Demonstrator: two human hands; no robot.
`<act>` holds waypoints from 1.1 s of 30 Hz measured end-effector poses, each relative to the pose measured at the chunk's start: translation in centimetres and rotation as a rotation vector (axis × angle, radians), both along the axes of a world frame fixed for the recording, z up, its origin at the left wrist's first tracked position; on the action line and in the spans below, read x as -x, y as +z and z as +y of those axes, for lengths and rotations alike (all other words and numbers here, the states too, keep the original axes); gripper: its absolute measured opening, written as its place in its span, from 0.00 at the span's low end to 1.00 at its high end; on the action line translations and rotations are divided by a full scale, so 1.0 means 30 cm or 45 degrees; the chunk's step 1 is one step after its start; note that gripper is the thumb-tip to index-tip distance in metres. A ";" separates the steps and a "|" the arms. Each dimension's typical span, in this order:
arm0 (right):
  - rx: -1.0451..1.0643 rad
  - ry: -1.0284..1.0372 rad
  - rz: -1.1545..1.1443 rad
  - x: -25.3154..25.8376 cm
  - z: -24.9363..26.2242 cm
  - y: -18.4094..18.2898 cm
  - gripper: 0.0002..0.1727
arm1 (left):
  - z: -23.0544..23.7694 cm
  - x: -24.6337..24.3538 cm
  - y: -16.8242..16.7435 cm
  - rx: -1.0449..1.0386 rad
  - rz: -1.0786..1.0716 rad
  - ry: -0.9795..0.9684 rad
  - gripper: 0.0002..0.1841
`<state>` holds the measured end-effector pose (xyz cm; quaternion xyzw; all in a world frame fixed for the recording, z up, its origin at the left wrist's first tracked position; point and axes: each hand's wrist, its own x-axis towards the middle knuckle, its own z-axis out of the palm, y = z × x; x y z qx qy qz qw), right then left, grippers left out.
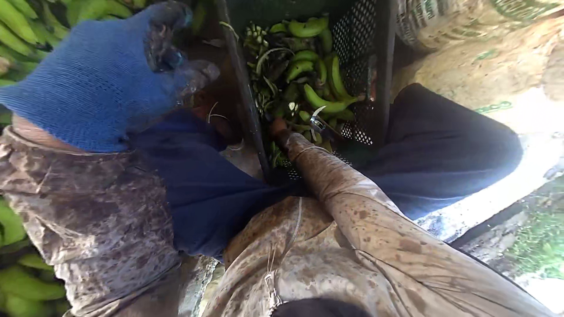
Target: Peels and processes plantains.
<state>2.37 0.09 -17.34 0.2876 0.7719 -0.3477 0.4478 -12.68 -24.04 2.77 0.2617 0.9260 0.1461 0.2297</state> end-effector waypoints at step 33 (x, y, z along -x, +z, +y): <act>0.314 -0.167 1.699 -0.343 0.200 0.800 0.20 | 0.452 -0.555 0.006 -1.585 0.258 0.847 0.33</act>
